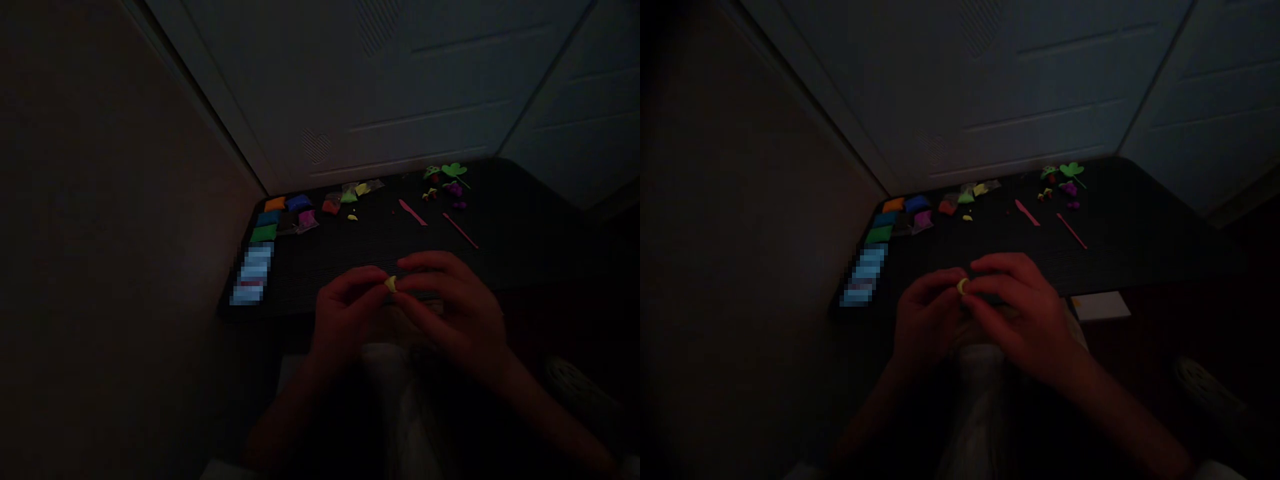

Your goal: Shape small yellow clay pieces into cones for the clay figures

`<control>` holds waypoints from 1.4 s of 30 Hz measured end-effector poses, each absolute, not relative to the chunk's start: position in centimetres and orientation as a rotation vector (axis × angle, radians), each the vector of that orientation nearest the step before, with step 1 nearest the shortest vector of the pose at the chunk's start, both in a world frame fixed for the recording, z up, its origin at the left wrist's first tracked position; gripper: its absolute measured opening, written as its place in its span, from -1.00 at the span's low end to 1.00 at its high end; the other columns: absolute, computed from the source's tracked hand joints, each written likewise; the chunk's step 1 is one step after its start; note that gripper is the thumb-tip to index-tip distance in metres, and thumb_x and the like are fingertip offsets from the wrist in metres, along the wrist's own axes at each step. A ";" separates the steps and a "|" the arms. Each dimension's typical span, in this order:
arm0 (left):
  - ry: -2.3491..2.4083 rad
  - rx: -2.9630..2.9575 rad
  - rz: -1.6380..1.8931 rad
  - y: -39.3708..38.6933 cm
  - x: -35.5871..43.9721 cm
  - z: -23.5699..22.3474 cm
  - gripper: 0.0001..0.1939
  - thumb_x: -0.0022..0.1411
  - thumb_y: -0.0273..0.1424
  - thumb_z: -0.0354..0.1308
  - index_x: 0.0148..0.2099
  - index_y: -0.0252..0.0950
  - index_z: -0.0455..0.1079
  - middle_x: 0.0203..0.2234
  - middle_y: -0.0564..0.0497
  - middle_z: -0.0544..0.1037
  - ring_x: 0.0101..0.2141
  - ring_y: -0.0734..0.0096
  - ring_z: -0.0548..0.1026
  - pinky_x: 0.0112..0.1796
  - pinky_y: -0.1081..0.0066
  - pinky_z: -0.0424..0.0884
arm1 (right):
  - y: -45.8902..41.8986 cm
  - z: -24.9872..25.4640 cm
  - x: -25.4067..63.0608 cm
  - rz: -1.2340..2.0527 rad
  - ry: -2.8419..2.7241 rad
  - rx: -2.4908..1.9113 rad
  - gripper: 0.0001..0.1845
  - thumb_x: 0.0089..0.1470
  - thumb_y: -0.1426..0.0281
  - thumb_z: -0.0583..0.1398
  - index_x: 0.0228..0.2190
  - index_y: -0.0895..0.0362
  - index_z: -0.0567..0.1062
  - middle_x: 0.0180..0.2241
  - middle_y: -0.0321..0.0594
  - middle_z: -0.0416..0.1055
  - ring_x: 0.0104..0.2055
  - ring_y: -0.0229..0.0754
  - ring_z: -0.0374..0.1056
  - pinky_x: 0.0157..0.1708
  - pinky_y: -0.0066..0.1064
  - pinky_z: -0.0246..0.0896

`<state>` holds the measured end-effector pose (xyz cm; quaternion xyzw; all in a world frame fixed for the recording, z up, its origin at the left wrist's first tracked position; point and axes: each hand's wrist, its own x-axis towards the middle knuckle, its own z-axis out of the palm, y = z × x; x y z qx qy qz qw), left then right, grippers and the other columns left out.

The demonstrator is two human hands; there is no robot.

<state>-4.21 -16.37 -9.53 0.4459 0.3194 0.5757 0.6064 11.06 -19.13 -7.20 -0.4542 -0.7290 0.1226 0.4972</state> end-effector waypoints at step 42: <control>0.805 1.291 1.510 -17.1 -4.1 -9.2 -0.87 0.04 -0.50 0.28 -0.32 -0.16 0.54 -0.34 0.05 0.57 -0.24 0.43 0.50 -0.20 0.44 0.43 | -19.5 -7.2 11.1 0.485 -1.671 -1.082 -0.85 0.05 0.44 0.23 -0.28 -0.01 0.49 -0.14 -0.26 0.40 -0.08 -0.19 0.35 -0.08 -0.31 0.30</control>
